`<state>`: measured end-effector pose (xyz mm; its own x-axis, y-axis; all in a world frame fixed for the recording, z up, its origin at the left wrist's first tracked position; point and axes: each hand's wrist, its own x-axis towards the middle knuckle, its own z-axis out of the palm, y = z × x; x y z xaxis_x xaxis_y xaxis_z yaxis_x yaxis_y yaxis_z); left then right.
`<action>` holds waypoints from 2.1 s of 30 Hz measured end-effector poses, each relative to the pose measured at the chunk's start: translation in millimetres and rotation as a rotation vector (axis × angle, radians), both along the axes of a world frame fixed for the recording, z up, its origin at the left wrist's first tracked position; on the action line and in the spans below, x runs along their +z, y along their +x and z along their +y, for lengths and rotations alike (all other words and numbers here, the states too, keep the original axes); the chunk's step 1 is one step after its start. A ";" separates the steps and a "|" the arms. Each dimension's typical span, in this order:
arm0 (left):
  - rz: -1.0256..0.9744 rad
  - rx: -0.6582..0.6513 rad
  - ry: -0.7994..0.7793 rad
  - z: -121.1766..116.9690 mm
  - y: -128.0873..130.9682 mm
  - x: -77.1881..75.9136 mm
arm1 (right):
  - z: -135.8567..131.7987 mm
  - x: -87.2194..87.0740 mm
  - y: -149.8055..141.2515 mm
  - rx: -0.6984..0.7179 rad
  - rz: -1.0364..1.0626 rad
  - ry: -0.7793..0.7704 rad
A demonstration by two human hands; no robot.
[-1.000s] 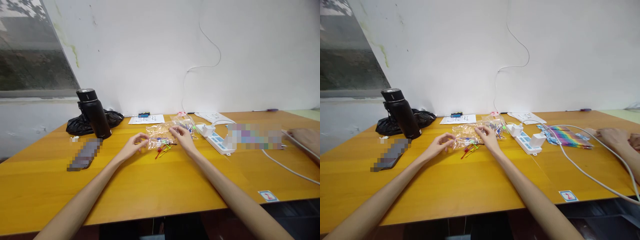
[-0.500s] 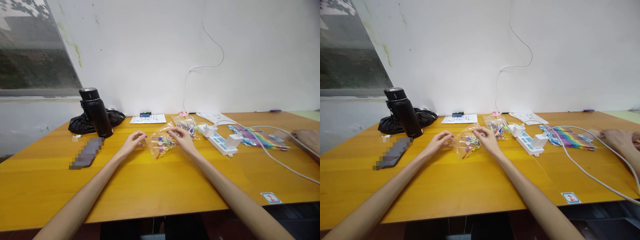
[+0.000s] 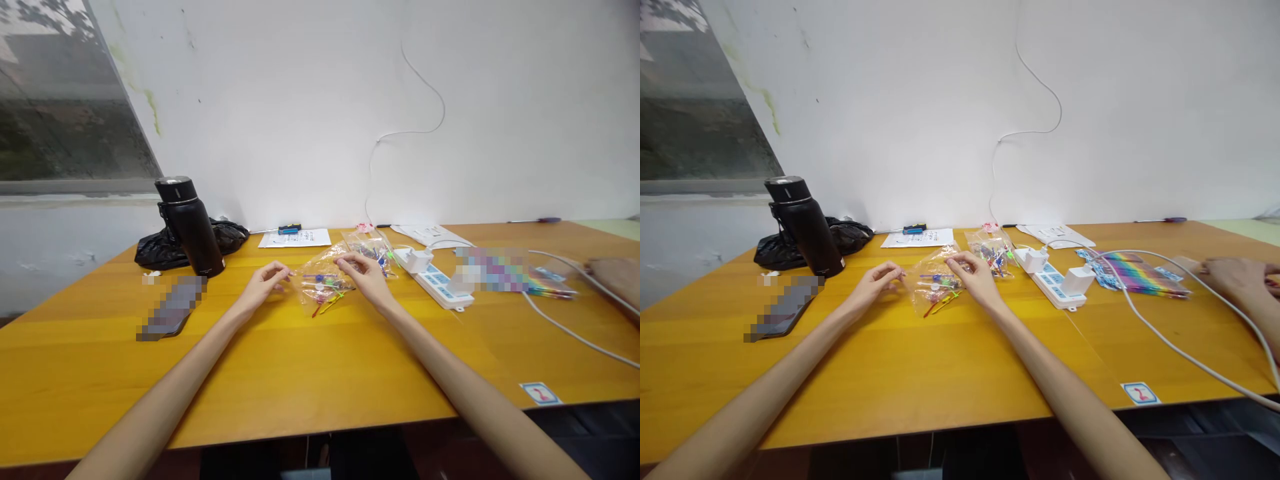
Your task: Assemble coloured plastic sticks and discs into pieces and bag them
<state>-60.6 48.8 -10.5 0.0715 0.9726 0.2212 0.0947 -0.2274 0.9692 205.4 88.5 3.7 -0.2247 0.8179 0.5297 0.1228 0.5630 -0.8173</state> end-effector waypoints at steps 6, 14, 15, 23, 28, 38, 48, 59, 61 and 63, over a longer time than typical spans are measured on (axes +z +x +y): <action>-0.095 0.076 0.006 -0.2 0.4 0.2 | 0.5 -2.6 0.0 -0.038 0.001 -0.027; -0.115 0.051 0.023 3.2 -1.5 -5.0 | -0.7 -2.4 -1.5 -0.047 -0.005 -0.036; -0.056 0.077 0.063 1.8 -0.4 -4.8 | -1.4 -1.9 -1.2 -0.061 -0.013 -0.035; 0.645 0.056 0.475 -24.6 22.6 2.8 | -8.6 -0.4 -3.5 -0.127 -0.083 0.051; 0.730 0.000 0.467 -26.4 26.3 -3.2 | -7.9 -2.4 -4.4 -0.105 -0.106 0.047; 0.710 0.080 0.450 -20.0 18.6 -4.3 | -6.5 0.6 -1.6 -0.073 -0.062 -0.018; 0.636 0.139 0.433 -17.3 13.2 -1.2 | 6.2 -0.6 7.0 -0.088 0.090 -0.031; 0.717 0.686 0.281 26.6 -51.2 -27.7 | 22.9 -18.1 12.5 -0.128 -0.045 -0.045; 0.753 0.776 0.171 32.0 -64.2 -32.6 | 23.6 -21.4 11.7 -0.130 -0.130 -0.014; 0.763 0.837 0.100 34.0 -70.9 -36.6 | 22.7 -23.6 10.2 -0.126 -0.200 0.018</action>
<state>-131.4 82.8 -47.1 -0.4434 0.7585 0.4776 0.8108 0.1123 0.5744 215.5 111.2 -20.0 -0.2233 0.8370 0.4996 0.3516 0.5472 -0.7596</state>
